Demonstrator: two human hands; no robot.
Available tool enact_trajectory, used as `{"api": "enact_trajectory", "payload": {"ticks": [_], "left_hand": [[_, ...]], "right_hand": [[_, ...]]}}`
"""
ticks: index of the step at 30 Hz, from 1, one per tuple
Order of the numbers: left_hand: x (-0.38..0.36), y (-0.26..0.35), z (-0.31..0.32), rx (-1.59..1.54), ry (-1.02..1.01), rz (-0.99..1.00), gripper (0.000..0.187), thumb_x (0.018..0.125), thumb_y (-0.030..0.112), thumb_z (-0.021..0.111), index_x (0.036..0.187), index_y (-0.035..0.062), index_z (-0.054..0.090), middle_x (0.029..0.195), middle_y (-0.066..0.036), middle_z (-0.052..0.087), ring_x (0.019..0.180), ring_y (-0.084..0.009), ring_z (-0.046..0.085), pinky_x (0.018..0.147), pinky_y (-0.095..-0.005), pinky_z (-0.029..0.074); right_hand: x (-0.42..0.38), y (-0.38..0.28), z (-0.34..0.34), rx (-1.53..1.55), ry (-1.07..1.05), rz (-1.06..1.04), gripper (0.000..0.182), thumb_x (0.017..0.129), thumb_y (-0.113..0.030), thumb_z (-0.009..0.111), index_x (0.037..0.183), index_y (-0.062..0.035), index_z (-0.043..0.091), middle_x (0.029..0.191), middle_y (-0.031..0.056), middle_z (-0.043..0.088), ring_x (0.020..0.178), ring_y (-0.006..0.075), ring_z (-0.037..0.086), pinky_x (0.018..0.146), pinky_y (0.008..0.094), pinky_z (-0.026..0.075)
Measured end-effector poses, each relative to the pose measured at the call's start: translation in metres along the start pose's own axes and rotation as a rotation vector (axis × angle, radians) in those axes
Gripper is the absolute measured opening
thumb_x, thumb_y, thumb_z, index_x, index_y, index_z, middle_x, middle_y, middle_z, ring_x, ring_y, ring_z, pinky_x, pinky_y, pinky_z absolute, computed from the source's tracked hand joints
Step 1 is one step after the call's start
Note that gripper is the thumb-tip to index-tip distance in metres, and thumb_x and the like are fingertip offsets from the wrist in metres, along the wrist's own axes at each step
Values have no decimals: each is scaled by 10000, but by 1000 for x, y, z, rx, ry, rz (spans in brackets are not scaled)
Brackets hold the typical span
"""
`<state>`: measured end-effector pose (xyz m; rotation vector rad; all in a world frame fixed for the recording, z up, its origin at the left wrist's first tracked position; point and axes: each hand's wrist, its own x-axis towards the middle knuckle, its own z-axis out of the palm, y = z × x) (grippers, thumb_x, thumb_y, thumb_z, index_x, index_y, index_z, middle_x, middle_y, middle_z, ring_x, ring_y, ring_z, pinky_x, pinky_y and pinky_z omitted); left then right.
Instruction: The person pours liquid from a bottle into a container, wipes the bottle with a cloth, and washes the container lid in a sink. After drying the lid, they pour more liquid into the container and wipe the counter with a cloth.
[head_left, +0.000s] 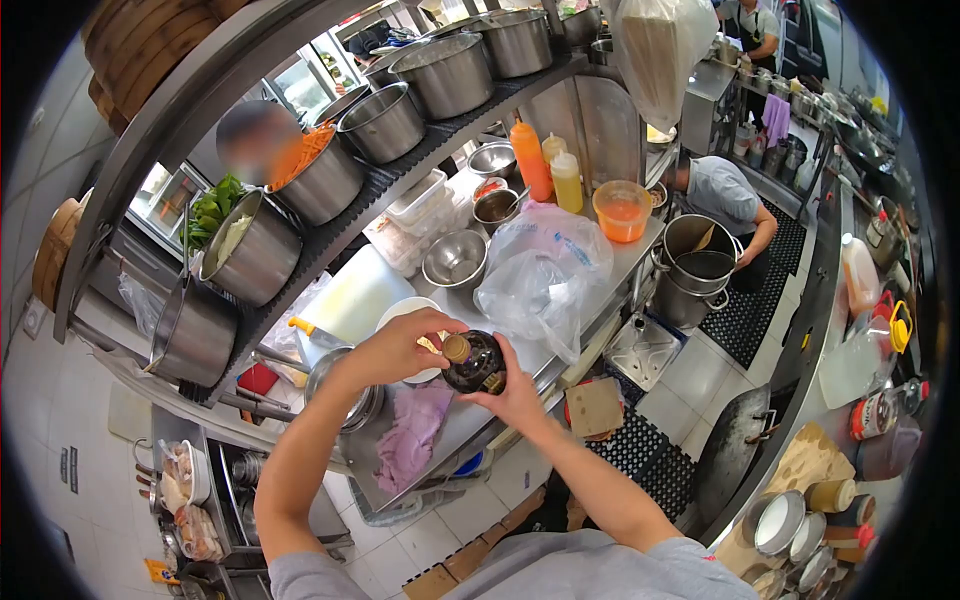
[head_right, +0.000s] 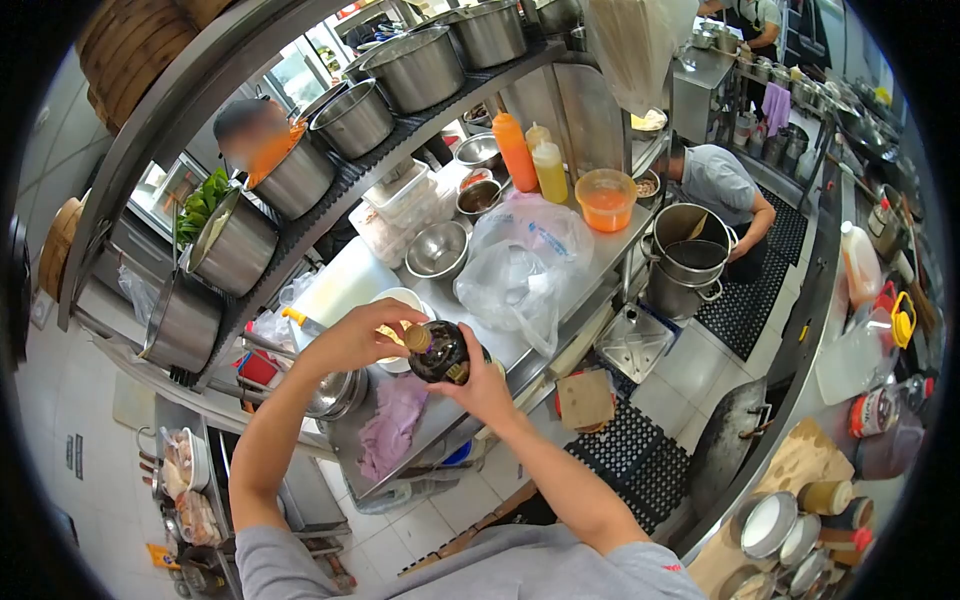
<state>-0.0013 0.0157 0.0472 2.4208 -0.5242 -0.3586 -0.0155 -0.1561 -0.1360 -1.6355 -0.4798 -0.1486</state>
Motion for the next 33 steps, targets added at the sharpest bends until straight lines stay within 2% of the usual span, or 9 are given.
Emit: {"api": "enact_trajectory", "payload": {"ticks": [4,7,11,14,15,17,18,21,33], "left_hand": [[-1,-4,14,79,17,34,445,799,55,712,1226,98,594,1149,-75,584,947,-177,610,794,-310,526],[-2,-7,24,35,184,68,421,804,121,703,1213,123,606,1111,-99,584,894,-236,621,806,-327,516],[-4,-14,30,84,266,91,417,814,120,691,1221,123,602,1094,-101,592,890,-244,619,796,-332,512],[-3,-11,27,111,260,78,398,814,82,689,1201,91,599,1089,-94,591,887,-216,617,803,-317,532],[-3,-10,27,106,239,56,388,811,44,690,1187,65,595,1095,-87,587,891,-185,616,809,-300,555],[-3,-9,32,50,272,48,359,811,62,696,1155,49,595,1061,-88,591,869,-191,617,798,-305,549],[-2,-9,34,-5,303,49,334,811,81,701,1124,34,595,1028,-90,594,847,-197,618,786,-310,542],[-5,-10,46,-124,407,-15,308,812,47,700,1099,20,591,1012,-68,593,882,-154,617,789,-298,552],[-8,-31,105,-577,827,-47,289,823,-27,671,1109,-4,640,1086,-94,653,977,-162,641,867,-281,534]], "right_hand": [[26,10,-31,304,-299,123,1023,634,-216,871,1466,-133,281,868,94,664,808,169,638,753,292,491],[41,21,-50,216,-468,228,996,656,-152,853,1481,-160,294,848,15,597,732,102,526,744,239,449],[45,38,-43,431,-453,113,930,719,-74,794,1489,-187,285,756,-66,455,692,75,420,670,213,395],[49,19,-53,598,-487,251,865,710,9,774,1455,-140,362,971,-27,635,869,47,525,895,220,411],[53,24,-55,598,-495,256,865,710,9,774,1455,-140,362,971,-27,635,869,47,525,895,220,411],[61,49,-57,360,-535,319,628,764,1,729,1347,-75,510,970,-8,649,850,71,557,809,203,441],[65,55,-52,538,-437,382,408,807,3,679,1210,-16,616,1060,36,677,915,84,593,846,228,466],[65,64,-43,417,-324,267,314,861,-31,626,1174,-5,635,1037,40,687,916,96,604,848,246,477],[60,70,-14,390,-155,226,262,918,-3,506,1145,24,634,1062,76,685,965,131,617,888,252,466]]}}
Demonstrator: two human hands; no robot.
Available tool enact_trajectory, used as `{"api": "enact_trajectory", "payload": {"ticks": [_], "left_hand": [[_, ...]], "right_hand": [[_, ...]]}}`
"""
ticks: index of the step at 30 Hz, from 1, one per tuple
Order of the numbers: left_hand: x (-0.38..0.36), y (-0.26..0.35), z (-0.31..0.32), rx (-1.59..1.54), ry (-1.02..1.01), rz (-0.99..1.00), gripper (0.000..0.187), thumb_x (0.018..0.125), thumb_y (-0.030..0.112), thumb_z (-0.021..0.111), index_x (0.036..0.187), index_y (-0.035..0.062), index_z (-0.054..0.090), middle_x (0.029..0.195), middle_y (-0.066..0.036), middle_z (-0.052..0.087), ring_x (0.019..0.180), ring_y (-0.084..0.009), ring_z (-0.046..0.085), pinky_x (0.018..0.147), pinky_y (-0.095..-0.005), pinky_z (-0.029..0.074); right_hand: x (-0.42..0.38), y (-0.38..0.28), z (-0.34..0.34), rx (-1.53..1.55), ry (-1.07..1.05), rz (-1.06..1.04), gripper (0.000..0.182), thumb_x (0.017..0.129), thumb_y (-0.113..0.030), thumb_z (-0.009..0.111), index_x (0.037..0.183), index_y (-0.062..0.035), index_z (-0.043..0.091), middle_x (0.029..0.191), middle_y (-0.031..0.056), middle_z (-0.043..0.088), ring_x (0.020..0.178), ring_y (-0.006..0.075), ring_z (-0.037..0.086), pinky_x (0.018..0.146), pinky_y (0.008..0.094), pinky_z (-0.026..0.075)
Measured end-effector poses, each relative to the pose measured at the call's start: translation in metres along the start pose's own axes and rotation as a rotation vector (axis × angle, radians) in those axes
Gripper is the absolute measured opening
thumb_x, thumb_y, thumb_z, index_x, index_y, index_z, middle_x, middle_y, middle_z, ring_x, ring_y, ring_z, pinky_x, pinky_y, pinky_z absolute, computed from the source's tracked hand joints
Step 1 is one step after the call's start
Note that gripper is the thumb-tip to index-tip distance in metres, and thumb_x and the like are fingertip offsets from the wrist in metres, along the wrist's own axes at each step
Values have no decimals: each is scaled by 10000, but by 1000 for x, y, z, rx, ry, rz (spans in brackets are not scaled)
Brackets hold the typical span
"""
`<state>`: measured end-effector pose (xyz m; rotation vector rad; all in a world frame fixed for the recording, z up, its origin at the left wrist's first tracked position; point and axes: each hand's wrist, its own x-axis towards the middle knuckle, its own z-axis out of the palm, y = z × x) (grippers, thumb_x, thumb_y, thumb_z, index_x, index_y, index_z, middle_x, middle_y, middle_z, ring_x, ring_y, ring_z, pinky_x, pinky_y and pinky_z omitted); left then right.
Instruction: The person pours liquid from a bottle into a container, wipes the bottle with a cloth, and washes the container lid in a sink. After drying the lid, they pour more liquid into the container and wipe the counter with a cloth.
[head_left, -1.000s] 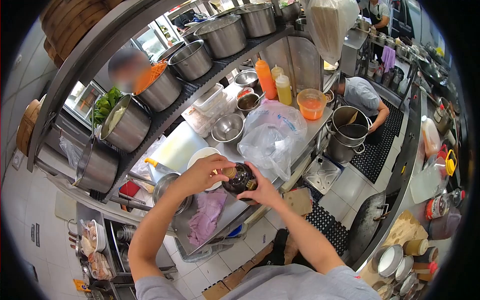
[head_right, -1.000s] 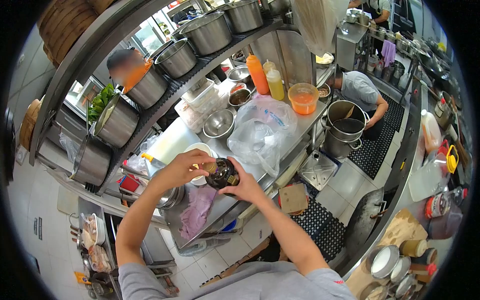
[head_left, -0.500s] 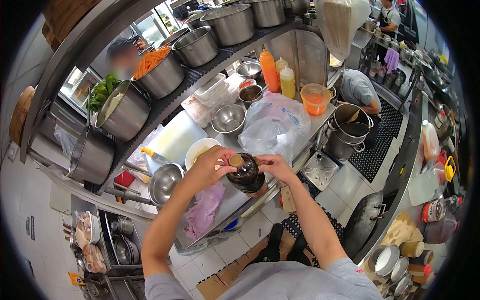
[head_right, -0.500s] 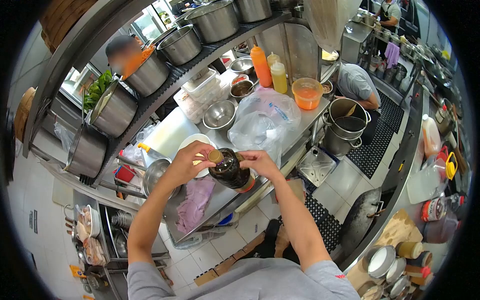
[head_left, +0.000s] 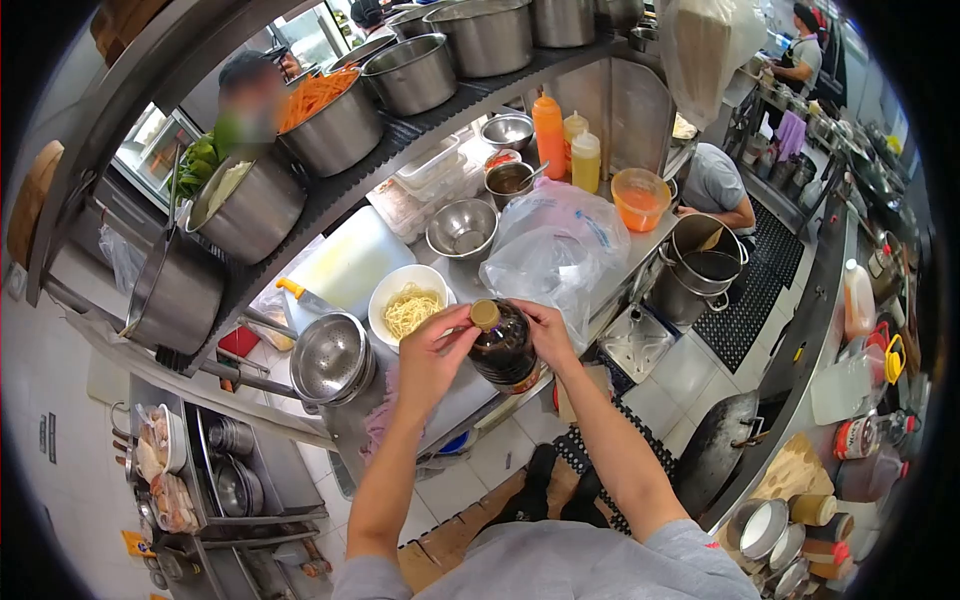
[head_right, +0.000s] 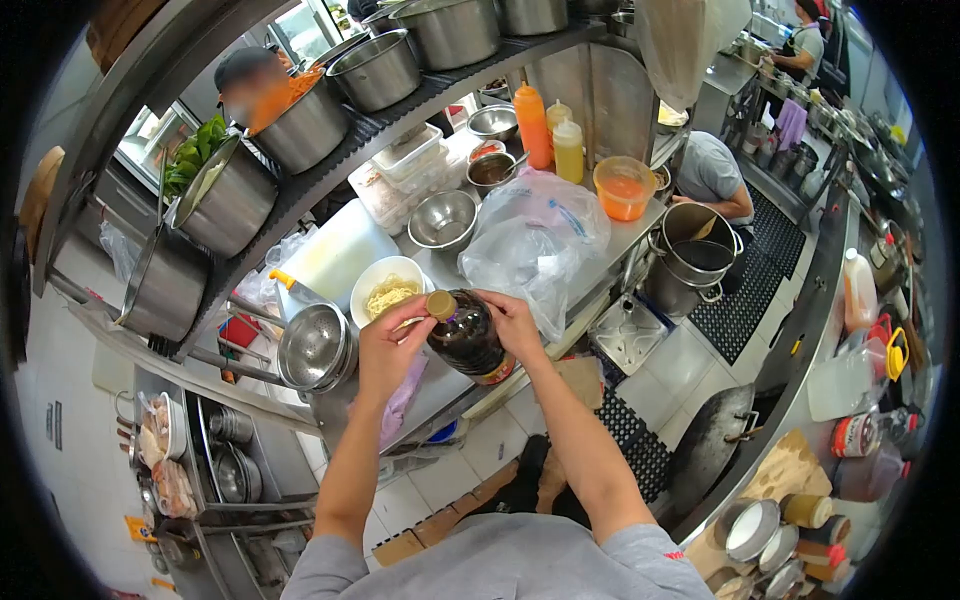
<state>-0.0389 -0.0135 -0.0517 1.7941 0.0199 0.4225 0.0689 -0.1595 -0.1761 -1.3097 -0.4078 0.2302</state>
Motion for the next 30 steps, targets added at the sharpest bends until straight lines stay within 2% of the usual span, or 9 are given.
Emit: {"api": "enact_trajectory", "payload": {"ticks": [7,11,13,16,17,22,25,28,30], "left_hand": [[-11,17,21,177,144,-17,296,815,26,675,1108,-4,647,954,-73,693,878,-150,670,753,-275,549],[-12,13,33,505,278,210,286,766,46,672,1047,5,634,900,-117,695,812,-183,688,704,-296,547],[-11,12,36,611,325,307,276,739,31,651,1012,17,613,851,-135,681,740,-245,680,686,-328,547],[-12,17,37,674,287,338,287,735,36,658,1017,9,616,854,-147,676,732,-270,672,685,-352,545],[-13,16,37,668,286,332,287,735,36,658,1017,9,616,854,-147,676,732,-270,672,685,-352,545],[-14,20,30,717,212,421,365,780,51,647,1127,-39,581,979,-192,652,829,-337,653,712,-405,540],[-15,13,25,602,241,452,380,790,24,666,1166,8,611,974,-151,669,856,-267,671,735,-347,545],[-14,18,7,446,74,231,366,821,23,664,1184,23,613,1003,-130,676,884,-216,675,765,-312,544],[-13,13,2,408,66,225,362,839,25,655,1198,28,608,1017,-119,681,899,-167,670,770,-274,538]], "right_hand": [[-4,-7,-1,-54,23,17,243,915,-7,508,1109,40,646,1033,84,693,929,149,629,873,256,473],[-13,-37,-2,-248,-28,-33,267,916,-32,518,1151,43,618,1099,106,671,1001,177,617,914,280,454],[-30,-59,10,-69,250,-205,332,913,-65,525,1231,26,563,1224,134,604,1119,232,571,971,320,420],[-51,-86,37,-328,133,-484,393,931,-145,509,1294,6,502,1334,169,507,1240,290,478,1033,377,366],[-49,-79,42,-407,109,-531,408,947,-216,479,1277,22,499,1330,193,490,1246,355,447,1043,421,344],[-40,-67,45,-436,169,-634,389,953,-210,467,1232,58,512,1266,200,520,1192,376,464,1013,436,355],[-32,-60,39,-455,188,-593,322,956,-173,471,1171,49,560,1228,192,555,1179,356,488,1002,416,370],[-9,-58,22,-246,-14,-440,274,957,-150,476,1122,30,600,1192,181,585,1157,334,515,994,395,388],[10,-59,13,-197,-232,-413,270,962,-160,475,1120,8,615,1188,173,593,1148,325,529,997,384,393]]}}
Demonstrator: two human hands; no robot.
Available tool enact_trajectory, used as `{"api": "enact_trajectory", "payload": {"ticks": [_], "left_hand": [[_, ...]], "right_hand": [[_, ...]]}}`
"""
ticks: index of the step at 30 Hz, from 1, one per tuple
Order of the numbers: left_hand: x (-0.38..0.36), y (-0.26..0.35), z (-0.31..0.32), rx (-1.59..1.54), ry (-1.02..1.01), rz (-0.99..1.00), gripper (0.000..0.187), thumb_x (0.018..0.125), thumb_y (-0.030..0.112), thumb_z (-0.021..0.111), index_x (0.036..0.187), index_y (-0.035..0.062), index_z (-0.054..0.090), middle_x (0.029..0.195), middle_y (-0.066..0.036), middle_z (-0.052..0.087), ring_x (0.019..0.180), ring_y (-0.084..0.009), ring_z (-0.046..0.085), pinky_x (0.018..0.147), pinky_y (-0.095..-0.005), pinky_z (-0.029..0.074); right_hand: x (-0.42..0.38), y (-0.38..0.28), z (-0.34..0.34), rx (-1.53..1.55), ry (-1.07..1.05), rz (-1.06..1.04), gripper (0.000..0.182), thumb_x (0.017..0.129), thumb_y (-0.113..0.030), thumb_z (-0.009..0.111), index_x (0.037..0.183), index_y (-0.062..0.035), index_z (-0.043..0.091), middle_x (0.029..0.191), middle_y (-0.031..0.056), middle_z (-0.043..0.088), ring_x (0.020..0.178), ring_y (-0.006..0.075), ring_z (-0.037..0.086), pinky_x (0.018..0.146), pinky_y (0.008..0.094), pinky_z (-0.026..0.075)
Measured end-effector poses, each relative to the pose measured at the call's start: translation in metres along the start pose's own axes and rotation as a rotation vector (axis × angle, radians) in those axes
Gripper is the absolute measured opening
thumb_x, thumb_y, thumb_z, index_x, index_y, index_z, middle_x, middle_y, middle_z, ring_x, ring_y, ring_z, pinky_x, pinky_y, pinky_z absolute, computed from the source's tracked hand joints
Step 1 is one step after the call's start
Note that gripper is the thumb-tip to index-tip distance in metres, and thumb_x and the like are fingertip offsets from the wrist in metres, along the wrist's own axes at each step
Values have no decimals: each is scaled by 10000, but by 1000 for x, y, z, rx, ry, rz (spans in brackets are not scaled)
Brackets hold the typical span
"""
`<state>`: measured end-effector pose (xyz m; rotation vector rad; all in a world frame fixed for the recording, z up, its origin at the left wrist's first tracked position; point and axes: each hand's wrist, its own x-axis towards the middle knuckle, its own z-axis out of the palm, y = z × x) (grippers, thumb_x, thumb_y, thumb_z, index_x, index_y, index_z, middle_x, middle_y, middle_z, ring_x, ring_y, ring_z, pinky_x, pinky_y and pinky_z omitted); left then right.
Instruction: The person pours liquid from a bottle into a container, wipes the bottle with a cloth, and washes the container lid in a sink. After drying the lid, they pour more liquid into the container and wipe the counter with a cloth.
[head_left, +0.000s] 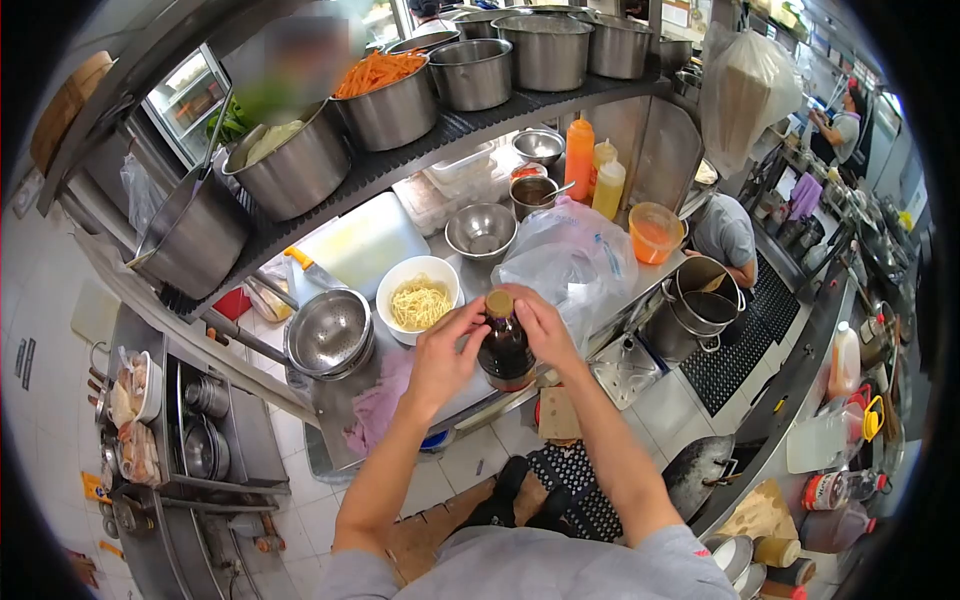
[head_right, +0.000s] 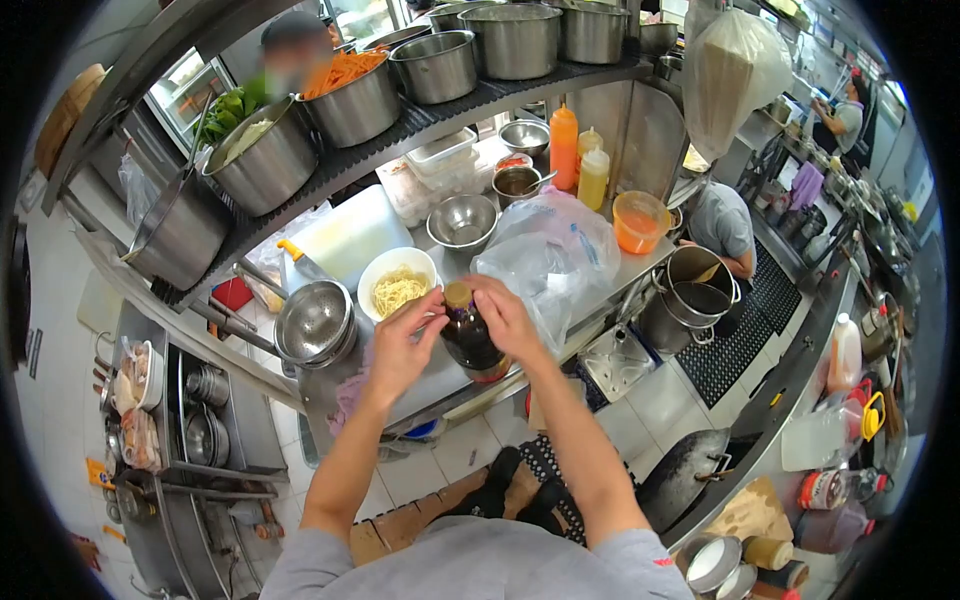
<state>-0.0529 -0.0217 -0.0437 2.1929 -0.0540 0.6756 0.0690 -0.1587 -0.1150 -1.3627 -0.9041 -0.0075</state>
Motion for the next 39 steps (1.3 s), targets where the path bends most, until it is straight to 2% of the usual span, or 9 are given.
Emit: {"api": "enact_trajectory", "payload": {"ticks": [3,9,12,15,19,27,34,36,39], "left_hand": [[-12,-20,-8,-140,74,-288,367,876,49,628,1241,54,584,1018,-128,683,912,-173,670,741,-260,535],[-167,-179,-21,830,21,-271,325,821,238,659,1101,73,647,1031,-163,626,1032,-335,551,958,-419,396],[-192,-198,-35,356,-63,-554,305,809,271,676,1047,81,665,1066,-174,606,1034,-348,542,939,-419,407],[-175,-190,-49,568,219,-347,295,809,264,674,1038,78,671,1007,-155,629,987,-343,565,881,-420,432],[-150,-213,-79,583,-12,-505,268,814,253,669,1010,70,673,983,-136,641,973,-335,575,852,-422,441],[-106,-135,-85,207,-80,-296,119,865,122,603,933,33,644,980,-122,665,861,-327,640,753,-402,503],[-69,-12,-75,-209,-555,312,289,792,-10,614,1076,30,645,1053,-121,670,878,-280,673,707,-334,550],[-45,16,-89,-234,-583,373,339,772,-18,620,1106,31,641,1072,-114,671,889,-277,674,719,-328,554],[-16,15,-100,-273,-482,461,376,769,-19,629,1142,31,639,1113,-103,666,914,-264,676,759,-322,552]], "right_hand": [[13,-2,-14,-235,-4,-47,305,980,-189,457,1180,2,585,1217,153,585,1151,299,533,1005,362,385],[-73,-23,-4,42,641,366,242,945,-134,550,1129,16,598,999,59,628,916,120,588,818,246,463],[-170,15,23,-22,446,630,183,941,-98,539,1055,18,622,808,19,623,695,94,567,636,230,453],[-231,35,70,53,230,812,194,924,-77,563,1070,37,618,825,49,653,726,107,614,649,246,503],[-227,36,123,-56,117,820,212,904,-66,582,1092,20,629,824,69,674,737,111,642,678,250,525],[-143,-22,167,-187,137,717,225,852,-133,635,1051,-31,663,852,131,673,715,228,641,673,310,510],[-128,-74,176,40,245,505,165,877,-41,560,1015,20,625,959,93,658,899,182,622,786,332,509],[-111,-97,167,983,700,627,238,898,-40,495,1117,12,572,1042,78,632,905,194,620,813,317,508],[-86,-96,151,843,874,564,253,906,-60,505,1144,9,555,1042,80,630,892,179,621,783,301,513]]}}
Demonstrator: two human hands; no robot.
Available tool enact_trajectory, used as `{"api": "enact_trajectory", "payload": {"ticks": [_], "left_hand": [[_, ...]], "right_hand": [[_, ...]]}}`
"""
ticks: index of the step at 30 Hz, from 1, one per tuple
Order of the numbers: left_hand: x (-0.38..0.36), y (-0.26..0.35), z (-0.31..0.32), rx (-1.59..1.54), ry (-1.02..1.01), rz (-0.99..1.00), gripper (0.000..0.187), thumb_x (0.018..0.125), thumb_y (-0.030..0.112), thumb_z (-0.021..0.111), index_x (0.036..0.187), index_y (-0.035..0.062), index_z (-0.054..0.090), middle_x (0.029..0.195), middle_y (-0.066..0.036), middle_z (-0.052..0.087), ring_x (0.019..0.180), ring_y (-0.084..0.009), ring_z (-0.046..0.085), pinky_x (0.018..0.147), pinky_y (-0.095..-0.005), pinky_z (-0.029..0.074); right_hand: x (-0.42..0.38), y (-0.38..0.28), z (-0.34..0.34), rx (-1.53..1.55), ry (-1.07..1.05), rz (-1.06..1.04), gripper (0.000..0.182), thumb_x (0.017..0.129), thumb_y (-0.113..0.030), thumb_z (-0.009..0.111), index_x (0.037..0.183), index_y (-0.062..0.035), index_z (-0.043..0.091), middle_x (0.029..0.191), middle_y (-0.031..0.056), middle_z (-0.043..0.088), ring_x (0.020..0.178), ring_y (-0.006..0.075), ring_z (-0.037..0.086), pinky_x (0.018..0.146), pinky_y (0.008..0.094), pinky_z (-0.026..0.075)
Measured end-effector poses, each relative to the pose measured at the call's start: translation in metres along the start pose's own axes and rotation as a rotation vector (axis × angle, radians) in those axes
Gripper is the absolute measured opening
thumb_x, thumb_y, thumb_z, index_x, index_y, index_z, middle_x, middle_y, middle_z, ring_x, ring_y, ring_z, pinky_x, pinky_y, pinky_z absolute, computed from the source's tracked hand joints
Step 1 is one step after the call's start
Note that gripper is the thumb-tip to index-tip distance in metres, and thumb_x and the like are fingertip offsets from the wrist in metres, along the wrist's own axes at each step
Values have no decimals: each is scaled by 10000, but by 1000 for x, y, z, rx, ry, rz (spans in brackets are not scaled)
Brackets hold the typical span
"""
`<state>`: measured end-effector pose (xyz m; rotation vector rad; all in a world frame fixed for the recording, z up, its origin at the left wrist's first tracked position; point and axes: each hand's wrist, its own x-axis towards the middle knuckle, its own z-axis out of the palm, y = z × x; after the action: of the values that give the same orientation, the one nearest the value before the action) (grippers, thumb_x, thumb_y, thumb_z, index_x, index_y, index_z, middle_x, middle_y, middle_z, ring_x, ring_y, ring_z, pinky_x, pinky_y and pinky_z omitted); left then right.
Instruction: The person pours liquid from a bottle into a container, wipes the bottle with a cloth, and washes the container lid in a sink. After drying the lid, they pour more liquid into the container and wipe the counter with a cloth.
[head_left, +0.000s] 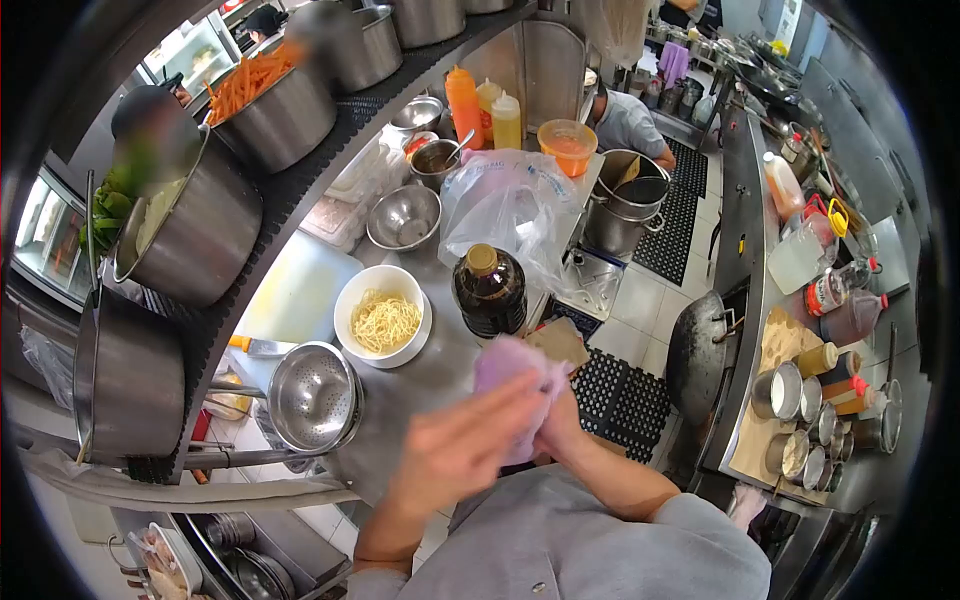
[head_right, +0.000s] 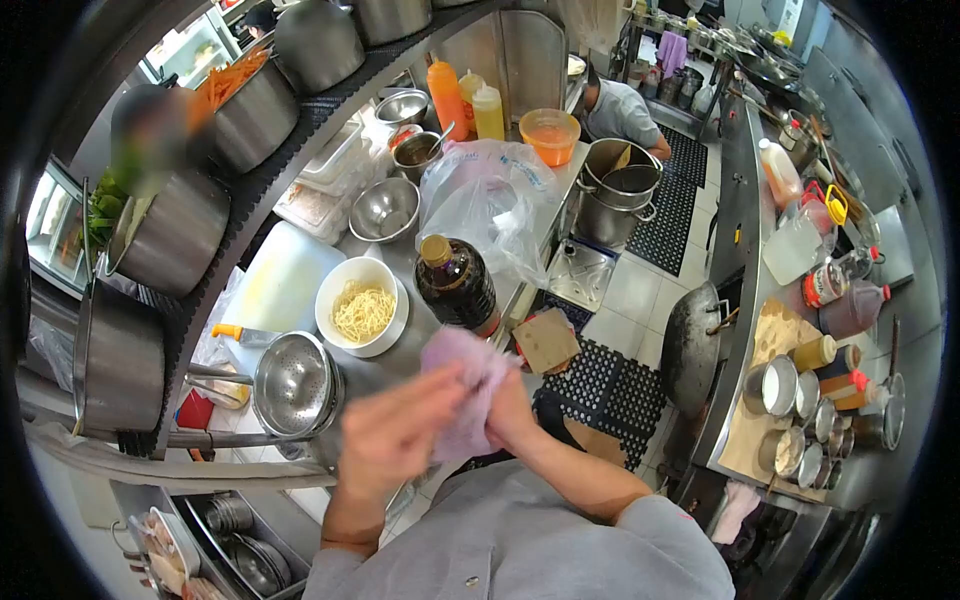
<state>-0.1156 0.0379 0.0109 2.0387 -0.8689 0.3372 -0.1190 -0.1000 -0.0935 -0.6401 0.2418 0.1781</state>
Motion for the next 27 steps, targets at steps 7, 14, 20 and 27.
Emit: {"api": "enact_trajectory", "payload": {"ticks": [7,14,20,27], "left_hand": [[53,-159,30,-321,-29,-256,651,812,35,675,1399,67,395,1422,-130,427,1304,-227,413,1070,-354,323],[59,-153,52,-133,93,-179,559,732,34,681,1257,58,489,1321,-129,450,1250,-331,414,1051,-399,333],[54,-156,56,-116,132,-192,570,740,79,689,1269,68,478,1322,-123,440,1230,-350,416,1038,-435,337],[51,-158,60,-93,130,-233,608,747,136,701,1299,80,452,1339,-102,423,1227,-358,400,1018,-474,340]], "right_hand": [[87,-44,24,-695,130,-653,208,850,-37,587,1043,34,625,954,84,669,831,147,634,704,286,518],[94,-53,41,-995,232,-769,178,741,-30,650,905,25,691,778,134,691,693,187,662,651,291,511],[103,-79,36,-1075,71,-526,191,748,-39,659,918,44,687,793,114,698,736,143,653,664,282,513],[105,-91,45,-1117,-32,-389,201,758,-32,635,938,45,680,830,62,685,744,104,613,666,270,500]]}}
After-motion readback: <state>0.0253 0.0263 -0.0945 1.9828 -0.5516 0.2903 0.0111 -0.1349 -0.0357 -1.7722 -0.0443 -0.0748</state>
